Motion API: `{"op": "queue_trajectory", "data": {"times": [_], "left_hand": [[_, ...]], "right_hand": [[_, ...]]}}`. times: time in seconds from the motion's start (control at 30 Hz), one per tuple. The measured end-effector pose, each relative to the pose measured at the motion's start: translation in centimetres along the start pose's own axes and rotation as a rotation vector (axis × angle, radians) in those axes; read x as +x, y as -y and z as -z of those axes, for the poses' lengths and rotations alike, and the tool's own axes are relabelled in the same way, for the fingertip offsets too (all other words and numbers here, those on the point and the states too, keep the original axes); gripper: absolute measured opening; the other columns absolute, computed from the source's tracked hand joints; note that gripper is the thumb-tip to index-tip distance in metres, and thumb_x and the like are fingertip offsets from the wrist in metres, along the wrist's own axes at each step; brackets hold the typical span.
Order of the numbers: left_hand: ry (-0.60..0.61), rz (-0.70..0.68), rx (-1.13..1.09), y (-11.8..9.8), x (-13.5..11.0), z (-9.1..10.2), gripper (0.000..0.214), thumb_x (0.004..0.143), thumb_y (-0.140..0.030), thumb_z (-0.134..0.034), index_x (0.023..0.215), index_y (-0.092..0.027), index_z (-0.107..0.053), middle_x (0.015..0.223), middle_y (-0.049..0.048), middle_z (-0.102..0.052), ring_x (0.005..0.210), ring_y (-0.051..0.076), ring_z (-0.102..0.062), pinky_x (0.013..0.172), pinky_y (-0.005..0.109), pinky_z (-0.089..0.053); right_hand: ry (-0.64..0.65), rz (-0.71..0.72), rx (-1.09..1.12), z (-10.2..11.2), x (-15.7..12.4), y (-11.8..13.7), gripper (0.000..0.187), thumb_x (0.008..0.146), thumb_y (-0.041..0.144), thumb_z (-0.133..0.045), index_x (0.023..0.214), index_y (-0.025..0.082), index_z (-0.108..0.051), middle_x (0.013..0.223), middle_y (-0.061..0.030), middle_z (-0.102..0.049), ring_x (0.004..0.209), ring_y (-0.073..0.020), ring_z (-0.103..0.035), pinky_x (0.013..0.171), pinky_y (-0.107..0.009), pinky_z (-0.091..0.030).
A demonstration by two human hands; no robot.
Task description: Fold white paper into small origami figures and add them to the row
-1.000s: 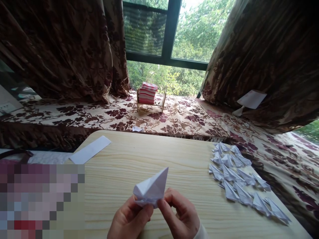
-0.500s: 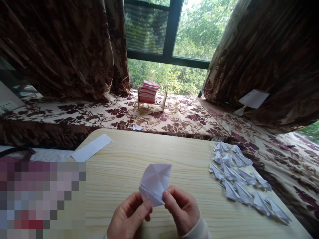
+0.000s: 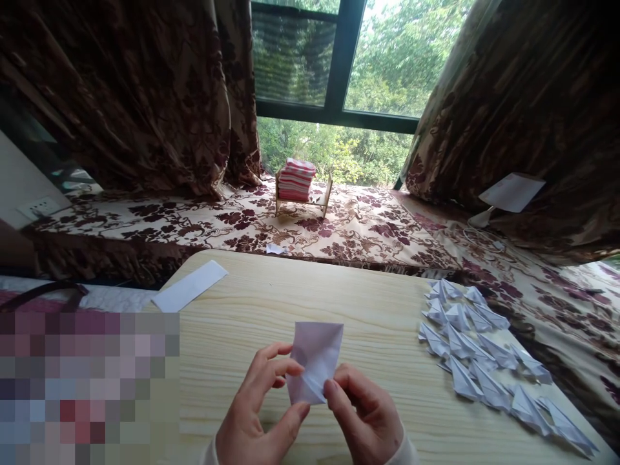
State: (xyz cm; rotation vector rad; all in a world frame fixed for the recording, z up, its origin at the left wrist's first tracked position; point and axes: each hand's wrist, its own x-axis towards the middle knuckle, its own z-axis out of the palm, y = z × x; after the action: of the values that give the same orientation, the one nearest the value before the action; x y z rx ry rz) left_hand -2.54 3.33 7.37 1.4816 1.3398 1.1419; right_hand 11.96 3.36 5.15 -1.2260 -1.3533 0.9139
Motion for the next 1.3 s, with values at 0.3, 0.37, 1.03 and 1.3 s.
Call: {"op": "queue_trajectory", "data": {"times": [0.3, 0.37, 1.03, 1.3], "left_hand": [[0.199, 0.361, -0.633, 0.4, 0.2, 0.2, 0.031, 0.062, -0.026, -0.069, 0.090, -0.020, -0.056, 0.099, 0.0059, -0.062, 0.081, 0.016, -0.059, 0.074, 0.026, -0.044], [0.184, 0.417, -0.715, 0.0, 0.2, 0.0, 0.030, 0.061, -0.025, -0.071, 0.085, -0.020, -0.054, 0.077, 0.0014, -0.066, 0.072, 0.012, -0.059, 0.069, 0.022, -0.043], [0.182, 0.028, -0.168, -1.2, 0.9, 1.3, 0.010, 0.066, -0.015, -0.061, 0.058, -0.018, -0.055, 0.082, 0.0027, -0.059, 0.080, 0.014, -0.056, 0.072, 0.019, -0.042], [0.208, 0.072, -0.168, -0.5, 1.1, 0.6, 0.012, 0.069, -0.015, -0.057, 0.059, -0.017, -0.051, 0.069, -0.0010, -0.052, 0.065, 0.010, -0.053, 0.058, 0.017, -0.042]], "right_hand": [[0.028, 0.076, 0.017, 0.1, 0.0, 0.4, 0.027, 0.082, 0.028, -0.048, 0.057, 0.018, -0.050, 0.053, 0.0019, -0.043, 0.050, -0.0099, -0.039, 0.047, -0.023, -0.032], [0.035, 0.076, 0.022, 0.1, -0.1, 0.3, 0.027, 0.082, 0.029, -0.048, 0.058, 0.018, -0.051, 0.054, 0.0014, -0.045, 0.050, -0.0102, -0.041, 0.047, -0.023, -0.033], [0.050, 0.023, 0.067, 0.3, -0.5, 0.4, 0.025, 0.083, 0.029, -0.048, 0.062, 0.018, -0.054, 0.057, 0.0007, -0.047, 0.053, -0.0108, -0.042, 0.050, -0.024, -0.033], [0.048, 0.005, 0.096, 0.6, -0.6, 0.7, 0.025, 0.083, 0.029, -0.049, 0.061, 0.018, -0.054, 0.057, 0.0014, -0.046, 0.053, -0.0104, -0.040, 0.051, -0.023, -0.031]]}}
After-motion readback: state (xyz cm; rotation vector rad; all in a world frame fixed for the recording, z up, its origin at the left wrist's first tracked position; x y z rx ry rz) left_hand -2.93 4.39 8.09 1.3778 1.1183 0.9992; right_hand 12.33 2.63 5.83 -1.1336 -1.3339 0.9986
